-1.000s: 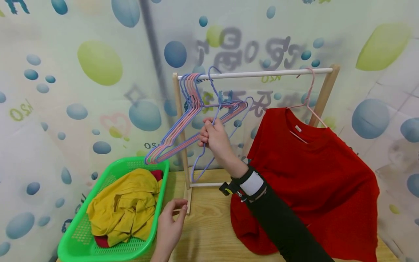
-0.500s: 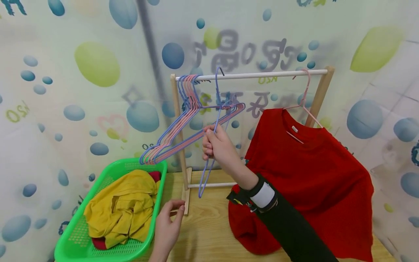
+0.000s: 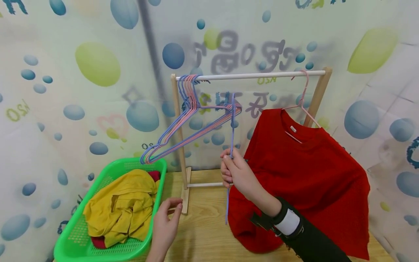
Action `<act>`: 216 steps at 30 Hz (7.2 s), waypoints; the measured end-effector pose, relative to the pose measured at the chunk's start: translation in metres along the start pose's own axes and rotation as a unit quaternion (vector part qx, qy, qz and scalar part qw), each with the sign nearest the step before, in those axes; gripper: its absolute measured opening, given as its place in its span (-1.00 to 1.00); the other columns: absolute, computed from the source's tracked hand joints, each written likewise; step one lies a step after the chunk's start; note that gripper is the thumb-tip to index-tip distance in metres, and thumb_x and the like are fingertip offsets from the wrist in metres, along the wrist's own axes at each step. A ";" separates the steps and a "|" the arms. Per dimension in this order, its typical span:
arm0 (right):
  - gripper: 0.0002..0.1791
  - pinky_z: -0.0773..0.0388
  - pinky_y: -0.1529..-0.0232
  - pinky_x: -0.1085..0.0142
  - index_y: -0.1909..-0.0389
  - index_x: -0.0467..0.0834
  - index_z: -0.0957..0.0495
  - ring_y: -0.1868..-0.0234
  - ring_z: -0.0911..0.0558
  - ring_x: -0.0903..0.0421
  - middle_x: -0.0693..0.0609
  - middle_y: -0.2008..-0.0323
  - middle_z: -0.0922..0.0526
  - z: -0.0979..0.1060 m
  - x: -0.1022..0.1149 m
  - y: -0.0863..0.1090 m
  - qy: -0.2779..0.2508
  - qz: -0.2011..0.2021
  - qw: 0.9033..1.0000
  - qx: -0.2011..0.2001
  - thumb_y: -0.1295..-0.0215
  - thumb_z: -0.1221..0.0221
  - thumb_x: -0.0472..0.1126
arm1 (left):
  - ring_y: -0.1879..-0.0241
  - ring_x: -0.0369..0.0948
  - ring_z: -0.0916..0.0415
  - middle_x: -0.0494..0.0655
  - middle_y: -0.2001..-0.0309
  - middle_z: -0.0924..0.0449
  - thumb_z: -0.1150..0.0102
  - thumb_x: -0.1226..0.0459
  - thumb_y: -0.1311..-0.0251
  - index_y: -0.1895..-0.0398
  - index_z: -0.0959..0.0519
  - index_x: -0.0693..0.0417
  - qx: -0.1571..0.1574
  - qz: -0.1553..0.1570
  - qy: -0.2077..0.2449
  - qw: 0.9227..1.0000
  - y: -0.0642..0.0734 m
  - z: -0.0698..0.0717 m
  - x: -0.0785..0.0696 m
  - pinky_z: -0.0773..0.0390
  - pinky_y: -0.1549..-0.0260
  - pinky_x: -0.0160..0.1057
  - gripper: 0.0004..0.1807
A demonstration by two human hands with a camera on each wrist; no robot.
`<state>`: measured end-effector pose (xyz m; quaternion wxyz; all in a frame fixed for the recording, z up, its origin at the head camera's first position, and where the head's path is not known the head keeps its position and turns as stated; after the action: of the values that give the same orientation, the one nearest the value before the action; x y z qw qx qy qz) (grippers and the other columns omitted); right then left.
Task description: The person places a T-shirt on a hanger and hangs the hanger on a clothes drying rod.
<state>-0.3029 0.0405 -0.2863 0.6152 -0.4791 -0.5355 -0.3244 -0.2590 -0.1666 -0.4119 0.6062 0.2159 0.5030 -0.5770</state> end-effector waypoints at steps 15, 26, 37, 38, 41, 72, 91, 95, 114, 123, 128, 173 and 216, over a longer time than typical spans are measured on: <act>-0.84 -0.11 0.75 0.47 0.20 -0.25 -0.07 0.77 -0.12 0.23 0.04 0.69 -0.12 0.040 -0.072 0.044 0.033 -0.090 0.995 -0.005 -0.50 0.35 -0.20 | 0.20 -0.25 -0.48 -0.12 0.24 -0.61 -0.14 0.28 -0.18 0.22 -0.59 0.03 0.001 -0.001 0.001 1.000 0.001 0.001 -0.002 -0.53 0.20 -0.08 -0.88; -0.73 -0.23 0.75 0.46 0.24 -0.30 -0.17 0.77 -0.19 0.25 0.03 0.71 -0.21 0.065 -0.093 0.072 0.150 -0.082 0.985 0.011 -0.49 0.30 -0.14 | 0.24 -0.26 -0.48 -0.13 0.28 -0.61 -0.16 0.31 -0.15 0.27 -0.60 0.03 -0.004 -0.017 -0.004 1.000 0.004 -0.002 -0.008 -0.55 0.24 -0.07 -0.90; -0.80 -0.20 0.73 0.47 0.30 -0.16 -0.28 0.74 -0.20 0.30 0.08 0.70 -0.25 0.089 -0.086 0.086 0.283 -0.049 0.958 -0.016 -0.47 0.22 -0.14 | 0.19 -0.23 -0.46 -0.10 0.25 -0.60 -0.14 0.30 -0.18 0.24 -0.59 0.07 -0.003 -0.023 -0.010 1.000 0.004 0.003 -0.015 -0.51 0.19 -0.01 -0.88; -0.81 -0.22 0.72 0.47 0.30 -0.14 -0.28 0.74 -0.21 0.31 0.10 0.70 -0.26 0.091 -0.084 0.087 0.300 -0.041 0.953 -0.018 -0.46 0.21 -0.14 | 0.18 -0.22 -0.45 -0.10 0.25 -0.60 -0.14 0.30 -0.18 0.23 -0.59 0.07 -0.007 -0.031 -0.012 0.999 0.005 0.006 -0.018 -0.50 0.19 0.00 -0.88; -0.79 -0.25 0.73 0.45 0.31 -0.12 -0.30 0.74 -0.22 0.32 0.13 0.70 -0.26 0.097 -0.080 0.090 0.337 -0.022 0.941 -0.028 -0.47 0.22 -0.12 | 0.16 -0.23 -0.44 -0.12 0.22 -0.59 -0.14 0.31 -0.17 0.21 -0.59 0.07 -0.018 -0.059 -0.024 0.998 0.007 0.014 -0.028 -0.48 0.20 -0.02 -0.87; -0.82 -0.27 0.63 0.50 0.44 0.22 -0.47 0.68 -0.28 0.37 0.35 0.66 -0.38 0.117 -0.050 0.120 0.476 0.144 0.857 -0.134 -0.24 -0.14 -0.17 | 0.23 0.05 -0.37 0.16 0.30 -0.54 -0.21 0.43 -0.01 0.23 -0.57 0.27 -0.150 -0.289 -0.216 0.921 -0.019 0.167 -0.129 -0.36 0.31 0.08 -0.79; -0.72 -0.31 0.59 0.60 0.42 0.14 -0.53 0.65 -0.32 0.41 0.29 0.60 -0.49 0.112 -0.046 0.132 0.435 0.205 0.871 -0.105 -0.11 -0.21 -0.38 | 0.35 0.17 -0.35 0.35 0.35 -0.45 -0.32 0.31 0.09 0.29 -0.46 0.41 0.025 -0.114 -0.350 0.930 -0.128 0.150 0.036 -0.39 0.42 0.08 -0.64; -0.73 -0.29 0.62 0.61 0.42 0.14 -0.54 0.67 -0.29 0.41 0.30 0.62 -0.45 0.115 -0.047 0.133 0.433 0.197 0.873 -0.109 -0.12 -0.20 -0.37 | 0.39 0.19 -0.36 0.40 0.35 -0.41 -0.38 0.18 0.15 0.22 -0.42 0.45 0.103 -0.071 -0.390 0.912 -0.135 0.149 0.067 -0.38 0.44 0.10 -0.45; -0.70 -0.28 0.67 0.57 0.42 0.11 -0.54 0.69 -0.24 0.43 0.24 0.60 -0.49 0.117 -0.047 0.134 0.398 0.190 0.890 -0.110 -0.12 -0.18 -0.43 | 0.10 0.45 -0.31 0.68 -0.03 -0.29 -0.29 -0.33 0.36 -0.36 0.04 0.42 0.314 0.014 -0.412 0.856 -0.118 0.127 0.122 -0.44 0.26 0.31 0.36; -0.71 -0.29 0.66 0.56 0.42 0.10 -0.54 0.68 -0.26 0.41 0.24 0.61 -0.49 0.117 -0.046 0.134 0.400 0.188 0.890 -0.112 -0.12 -0.18 -0.43 | 0.14 0.40 -0.33 0.64 0.07 -0.34 -0.43 -0.14 0.39 -0.11 -0.17 0.59 0.275 0.048 -0.416 0.866 -0.121 0.124 0.123 -0.32 0.22 0.42 0.17; -0.71 -0.26 0.69 0.55 0.43 0.11 -0.54 0.71 -0.22 0.42 0.25 0.64 -0.45 0.117 -0.046 0.134 0.403 0.184 0.889 -0.112 -0.14 -0.17 -0.42 | 0.34 0.12 -0.46 0.38 0.29 -0.51 -0.46 0.07 0.33 0.23 -0.41 0.53 0.293 0.056 -0.396 0.869 -0.124 0.120 0.124 -0.51 0.36 0.07 -0.26; -0.79 -0.24 0.66 0.51 0.43 0.00 -0.57 0.72 -0.19 0.42 0.25 0.64 -0.48 0.138 -0.028 0.142 0.428 0.167 0.868 -0.189 -0.15 -0.16 -0.42 | 0.42 -0.12 -0.58 -0.08 0.33 -0.62 -0.06 0.48 -0.15 -0.03 -0.53 0.21 0.242 -0.035 0.113 0.963 -0.040 0.127 -0.077 -0.63 0.50 -0.21 -0.66; -0.80 -0.20 0.68 0.52 0.43 0.09 -0.58 0.76 -0.13 0.41 0.33 0.56 -0.56 0.163 -0.026 0.147 0.445 0.156 0.849 -0.241 -0.18 -0.18 -0.32 | 0.51 -0.11 -0.39 0.02 0.40 -0.47 -0.38 -0.12 0.23 0.24 -0.29 0.12 0.206 -0.231 -0.308 0.899 0.010 -0.032 -0.049 -0.39 0.65 -0.21 -0.33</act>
<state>-0.2316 0.2390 -0.3520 0.6954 -0.4936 -0.0281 -0.5215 -0.2532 -0.1137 -0.3853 0.5225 0.0252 0.1962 -0.8294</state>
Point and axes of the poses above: each hand's wrist, its own y-axis away from the middle knuckle, its own z-axis out of the back of the hand, x = y × z, the point moved 10 cm from there along -y, towards the middle knuckle
